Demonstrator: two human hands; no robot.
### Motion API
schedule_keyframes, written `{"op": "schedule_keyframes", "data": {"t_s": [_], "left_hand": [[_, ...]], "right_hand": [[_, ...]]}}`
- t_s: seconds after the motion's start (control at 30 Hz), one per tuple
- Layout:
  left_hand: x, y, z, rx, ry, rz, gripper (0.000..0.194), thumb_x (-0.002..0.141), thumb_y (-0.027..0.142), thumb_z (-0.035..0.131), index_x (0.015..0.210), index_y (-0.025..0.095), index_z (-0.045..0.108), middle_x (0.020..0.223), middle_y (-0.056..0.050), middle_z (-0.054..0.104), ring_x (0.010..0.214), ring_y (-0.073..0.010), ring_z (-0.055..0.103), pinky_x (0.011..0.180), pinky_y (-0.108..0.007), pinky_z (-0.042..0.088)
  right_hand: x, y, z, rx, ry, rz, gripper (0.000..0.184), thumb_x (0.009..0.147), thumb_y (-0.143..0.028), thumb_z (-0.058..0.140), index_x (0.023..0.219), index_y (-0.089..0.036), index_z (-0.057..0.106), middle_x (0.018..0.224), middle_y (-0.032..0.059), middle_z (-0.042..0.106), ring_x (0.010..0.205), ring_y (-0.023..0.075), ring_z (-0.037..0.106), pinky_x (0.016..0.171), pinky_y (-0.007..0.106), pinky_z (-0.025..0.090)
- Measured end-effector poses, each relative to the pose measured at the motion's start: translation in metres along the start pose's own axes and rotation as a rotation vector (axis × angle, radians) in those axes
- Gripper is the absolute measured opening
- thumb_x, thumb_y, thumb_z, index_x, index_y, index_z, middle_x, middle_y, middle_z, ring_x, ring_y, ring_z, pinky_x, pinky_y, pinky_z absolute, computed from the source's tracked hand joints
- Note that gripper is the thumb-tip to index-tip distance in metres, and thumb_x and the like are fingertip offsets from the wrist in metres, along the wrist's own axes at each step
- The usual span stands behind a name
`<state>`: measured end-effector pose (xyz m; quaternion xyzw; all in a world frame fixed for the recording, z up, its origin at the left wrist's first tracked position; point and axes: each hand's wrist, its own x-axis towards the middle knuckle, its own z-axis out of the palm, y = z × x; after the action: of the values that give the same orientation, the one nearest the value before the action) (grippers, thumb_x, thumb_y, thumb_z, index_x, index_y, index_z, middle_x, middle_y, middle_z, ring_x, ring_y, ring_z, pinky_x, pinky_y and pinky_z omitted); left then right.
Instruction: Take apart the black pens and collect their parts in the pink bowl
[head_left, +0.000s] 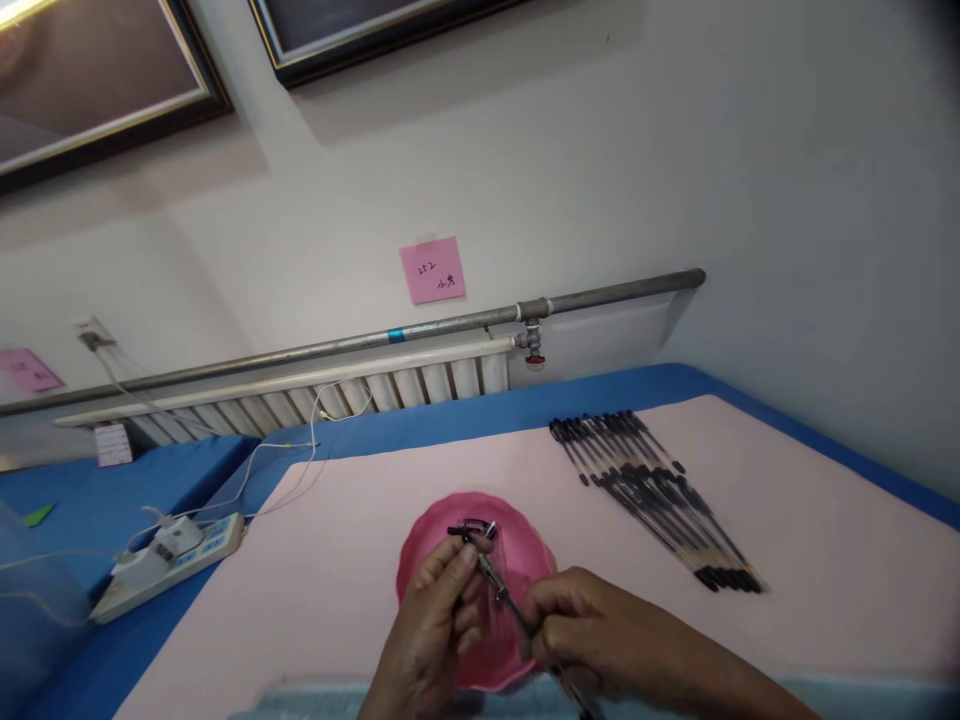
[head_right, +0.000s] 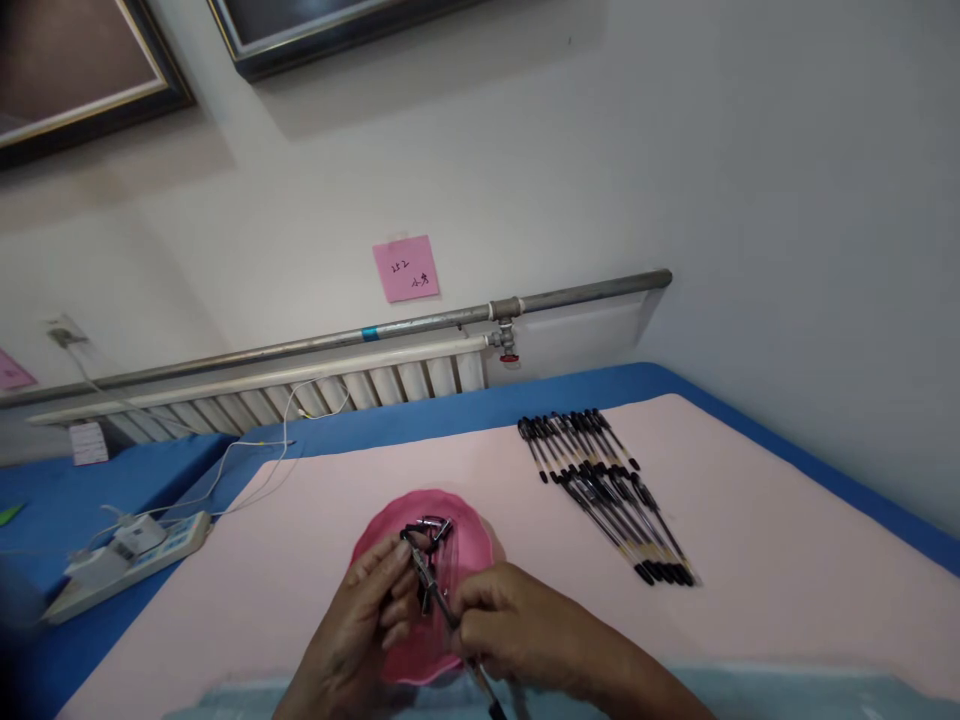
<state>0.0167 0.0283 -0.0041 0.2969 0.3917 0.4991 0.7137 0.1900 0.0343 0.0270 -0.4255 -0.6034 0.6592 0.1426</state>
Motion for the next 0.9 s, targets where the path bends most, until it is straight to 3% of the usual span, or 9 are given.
{"op": "schedule_keyframes", "data": {"t_s": [0.13,0.27,0.33,0.4,0.5,0.57,0.63,0.73,0.9], "left_hand": [[0.003,0.011,-0.009,0.029,0.193,0.116,0.041,0.061,0.044,0.075,0.066,0.018,0.043,0.045,0.014,0.027,0.036,-0.0001,0.016,0.035,-0.014,0.010],[0.004,0.022,-0.030,0.288,0.407,0.200,0.040,0.064,0.049,0.068,0.061,0.019,0.043,0.043,0.013,0.029,0.035,-0.0017,0.019,0.036,-0.017,0.014],[0.005,0.023,-0.037,0.536,0.492,0.239,0.033,0.066,0.048,0.066,0.069,0.017,0.054,0.045,0.010,0.038,0.038,-0.0050,0.032,0.039,-0.019,0.022],[0.005,0.021,-0.038,0.752,0.551,0.285,0.038,0.067,0.045,0.066,0.091,0.016,0.061,0.051,0.007,0.047,0.049,-0.0104,0.045,0.046,-0.022,0.032],[0.003,0.014,-0.024,0.696,0.401,0.248,0.049,0.068,0.046,0.064,0.106,0.014,0.060,0.056,0.005,0.051,0.055,-0.0125,0.050,0.052,-0.023,0.037],[0.001,0.008,-0.012,0.489,0.205,0.108,0.045,0.070,0.049,0.062,0.098,0.014,0.062,0.054,0.007,0.047,0.045,-0.0070,0.040,0.044,-0.020,0.030],[-0.001,0.003,-0.002,0.307,0.096,-0.012,0.044,0.072,0.051,0.061,0.097,0.015,0.062,0.051,0.009,0.039,0.038,-0.0025,0.024,0.037,-0.017,0.018],[-0.002,-0.003,0.003,0.113,0.039,-0.036,0.040,0.071,0.047,0.066,0.095,0.015,0.063,0.050,0.011,0.031,0.038,-0.0011,0.014,0.035,-0.016,0.010],[0.000,-0.008,0.000,-0.003,0.028,0.032,0.029,0.072,0.038,0.069,0.087,0.013,0.065,0.048,0.011,0.026,0.039,-0.0010,0.017,0.035,-0.015,0.013]], "right_hand": [[-0.003,-0.001,-0.001,-0.092,0.040,-0.021,0.007,0.059,-0.012,0.049,0.058,-0.018,0.052,0.053,-0.0047,0.046,0.052,0.0090,0.045,0.045,0.019,0.028],[-0.004,-0.001,-0.007,-0.159,0.080,0.004,0.007,0.061,-0.013,0.051,0.058,-0.018,0.055,0.053,-0.0041,0.048,0.052,0.0091,0.046,0.044,0.018,0.029],[-0.004,-0.002,-0.009,-0.145,0.090,0.007,0.010,0.063,-0.012,0.050,0.057,-0.018,0.055,0.051,-0.0041,0.048,0.049,0.0086,0.045,0.043,0.018,0.028],[-0.003,-0.003,-0.008,-0.106,0.091,0.005,0.012,0.064,-0.012,0.048,0.057,-0.018,0.055,0.045,-0.0050,0.046,0.044,0.0080,0.042,0.041,0.018,0.027],[-0.001,-0.003,-0.005,-0.030,0.078,0.001,0.013,0.066,-0.013,0.046,0.059,-0.018,0.055,0.039,-0.0067,0.041,0.039,0.0075,0.037,0.040,0.018,0.025],[0.001,-0.001,-0.002,0.019,0.057,0.006,0.012,0.066,-0.012,0.045,0.060,-0.018,0.054,0.039,-0.0071,0.041,0.037,0.0074,0.036,0.038,0.018,0.023],[0.003,0.002,0.000,0.049,0.027,0.017,0.012,0.064,-0.012,0.043,0.058,-0.019,0.051,0.039,-0.0070,0.041,0.036,0.0069,0.035,0.037,0.018,0.022],[0.004,0.005,0.002,0.086,-0.008,0.009,0.010,0.063,-0.014,0.043,0.055,-0.019,0.046,0.038,-0.0073,0.041,0.033,0.0056,0.034,0.035,0.017,0.021],[0.005,0.006,0.004,0.128,-0.026,-0.035,0.004,0.064,-0.018,0.050,0.061,-0.018,0.047,0.043,-0.0082,0.042,0.039,0.0052,0.036,0.039,0.016,0.025]]}}
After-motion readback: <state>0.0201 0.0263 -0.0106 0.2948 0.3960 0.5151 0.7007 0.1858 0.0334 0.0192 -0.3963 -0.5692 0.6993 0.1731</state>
